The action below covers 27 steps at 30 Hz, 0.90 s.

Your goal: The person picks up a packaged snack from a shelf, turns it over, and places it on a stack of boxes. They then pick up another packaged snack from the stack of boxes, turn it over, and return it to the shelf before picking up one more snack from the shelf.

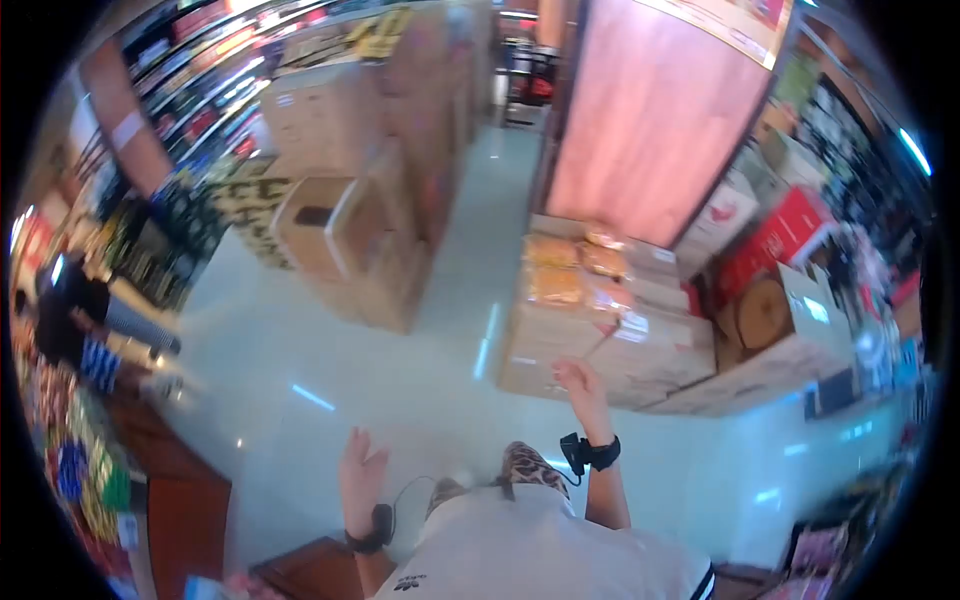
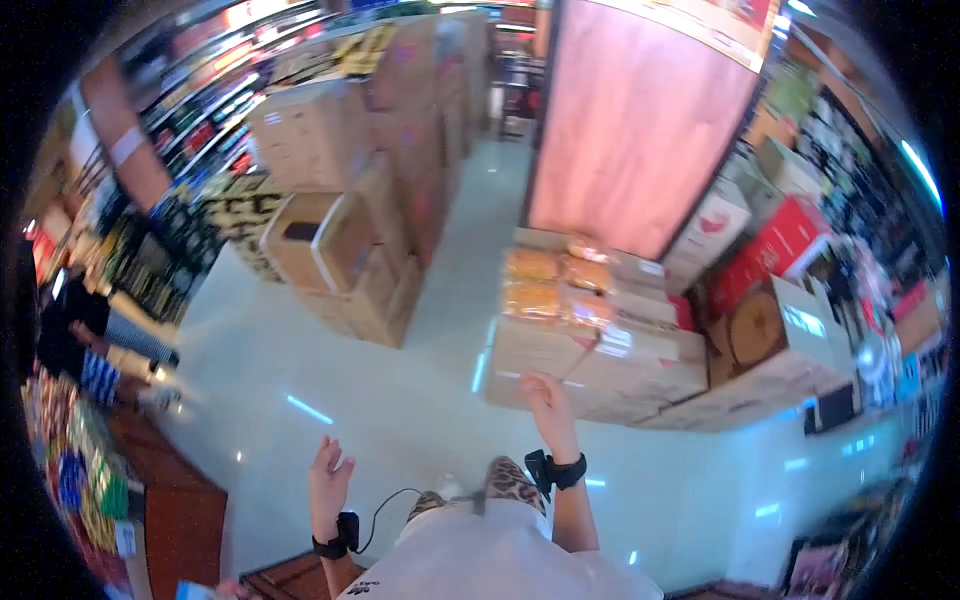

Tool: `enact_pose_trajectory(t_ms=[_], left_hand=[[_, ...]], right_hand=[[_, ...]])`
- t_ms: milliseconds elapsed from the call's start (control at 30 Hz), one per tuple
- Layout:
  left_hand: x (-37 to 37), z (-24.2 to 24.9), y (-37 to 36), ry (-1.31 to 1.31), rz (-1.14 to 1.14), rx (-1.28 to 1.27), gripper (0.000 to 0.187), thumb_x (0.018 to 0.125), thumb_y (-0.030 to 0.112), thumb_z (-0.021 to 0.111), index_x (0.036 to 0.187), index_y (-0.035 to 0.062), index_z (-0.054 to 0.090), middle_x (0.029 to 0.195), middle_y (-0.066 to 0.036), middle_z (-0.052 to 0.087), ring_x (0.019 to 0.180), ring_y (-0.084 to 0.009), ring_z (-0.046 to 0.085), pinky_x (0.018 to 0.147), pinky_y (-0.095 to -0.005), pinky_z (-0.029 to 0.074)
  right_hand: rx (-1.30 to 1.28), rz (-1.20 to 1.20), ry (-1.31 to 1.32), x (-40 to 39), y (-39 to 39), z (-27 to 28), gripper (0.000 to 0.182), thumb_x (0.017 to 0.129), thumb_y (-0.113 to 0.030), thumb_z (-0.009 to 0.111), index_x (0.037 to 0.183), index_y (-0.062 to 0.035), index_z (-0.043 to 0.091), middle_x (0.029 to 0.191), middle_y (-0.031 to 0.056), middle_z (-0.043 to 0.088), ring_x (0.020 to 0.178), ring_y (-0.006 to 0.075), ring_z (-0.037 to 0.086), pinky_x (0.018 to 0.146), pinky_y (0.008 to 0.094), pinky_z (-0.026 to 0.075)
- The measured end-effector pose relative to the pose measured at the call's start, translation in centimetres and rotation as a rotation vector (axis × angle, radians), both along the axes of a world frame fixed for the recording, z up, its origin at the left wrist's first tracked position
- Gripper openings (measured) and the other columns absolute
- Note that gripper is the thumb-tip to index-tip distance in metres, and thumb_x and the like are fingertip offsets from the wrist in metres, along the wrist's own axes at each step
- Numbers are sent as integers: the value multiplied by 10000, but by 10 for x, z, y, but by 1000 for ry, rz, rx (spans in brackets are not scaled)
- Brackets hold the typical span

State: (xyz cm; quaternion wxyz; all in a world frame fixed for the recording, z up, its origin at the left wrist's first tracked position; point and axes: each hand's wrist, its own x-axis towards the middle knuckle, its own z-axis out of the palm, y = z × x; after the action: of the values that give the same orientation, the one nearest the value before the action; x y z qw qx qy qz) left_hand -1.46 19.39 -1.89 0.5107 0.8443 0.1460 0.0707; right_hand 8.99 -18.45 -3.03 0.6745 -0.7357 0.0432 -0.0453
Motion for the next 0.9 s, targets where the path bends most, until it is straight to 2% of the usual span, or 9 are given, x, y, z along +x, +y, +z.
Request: enact_pose_trajectory(t_ms=[200, 300, 367, 500, 600, 700, 800, 900], left_hand=[[46, 16, -23, 17, -42, -69, 443, 894, 127, 627, 1287, -50, 526, 1426, -234, 446, 1218, -321, 547, 970, -361, 464], [70, 23, -40, 25, -81, -90, 446, 892, 117, 627, 1292, -50, 523, 1433, -224, 444, 1213, -315, 553, 969, -365, 465], [86, 23, -53, 55, -99, -88, 434, 889, 109, 629, 1282, -48, 532, 1416, -216, 467, 1198, -305, 564, 965, -366, 468], [115, 9, -82, -7, -200, 40, 409, 879, 92, 639, 1258, -33, 551, 1360, -189, 531, 1162, -278, 584, 935, -343, 487], [151, 44, -142, 31, -185, -45, 383, 873, 70, 642, 1239, -17, 565, 1335, -167, 554, 1124, -251, 600, 901, -318, 503], [196, 33, -182, -86, -428, -20, 458, 891, 66, 635, 1323, -6, 505, 1401, -163, 496, 1157, -253, 598, 894, -318, 515], [249, 59, -253, 49, -501, -144, 485, 899, 78, 636, 1349, -8, 474, 1379, -154, 513, 1147, -243, 602, 891, -313, 513], [304, 68, -313, -38, -698, -87, 495, 914, 105, 630, 1362, -14, 456, 1365, -168, 514, 1091, -217, 627, 854, -300, 522]], right_hand=[[95, -109, -3, 10, -23, 2, 261, 957, -77, 531, 1193, 23, 577, 1076, 78, 662, 984, 129, 607, 884, 258, 464], [4, -115, 30, 19, -33, 6, 268, 956, -78, 528, 1198, 29, 569, 1087, 71, 657, 976, 125, 604, 880, 255, 463], [72, -99, 20, 32, -44, -3, 273, 951, -75, 529, 1200, 32, 565, 1082, 68, 656, 969, 125, 604, 874, 257, 466], [142, -118, 34, 65, -71, -22, 282, 938, -55, 530, 1206, 27, 560, 1075, 60, 656, 967, 125, 606, 866, 265, 474], [160, -86, -22, 105, -106, -36, 281, 941, -45, 521, 1213, 18, 562, 1078, 65, 655, 987, 129, 606, 863, 273, 479], [208, -137, -113, 141, -142, -14, 280, 942, -30, 514, 1214, 7, 567, 1089, 79, 653, 997, 137, 611, 864, 271, 478], [105, -278, -138, 179, -188, -15, 271, 931, -53, 506, 1187, -11, 585, 1072, 58, 651, 915, 126, 622, 794, 257, 490], [120, -327, -44, 204, -226, -7, 274, 942, -103, 512, 1189, -10, 586, 1124, 66, 633, 921, 135, 628, 782, 256, 486]])
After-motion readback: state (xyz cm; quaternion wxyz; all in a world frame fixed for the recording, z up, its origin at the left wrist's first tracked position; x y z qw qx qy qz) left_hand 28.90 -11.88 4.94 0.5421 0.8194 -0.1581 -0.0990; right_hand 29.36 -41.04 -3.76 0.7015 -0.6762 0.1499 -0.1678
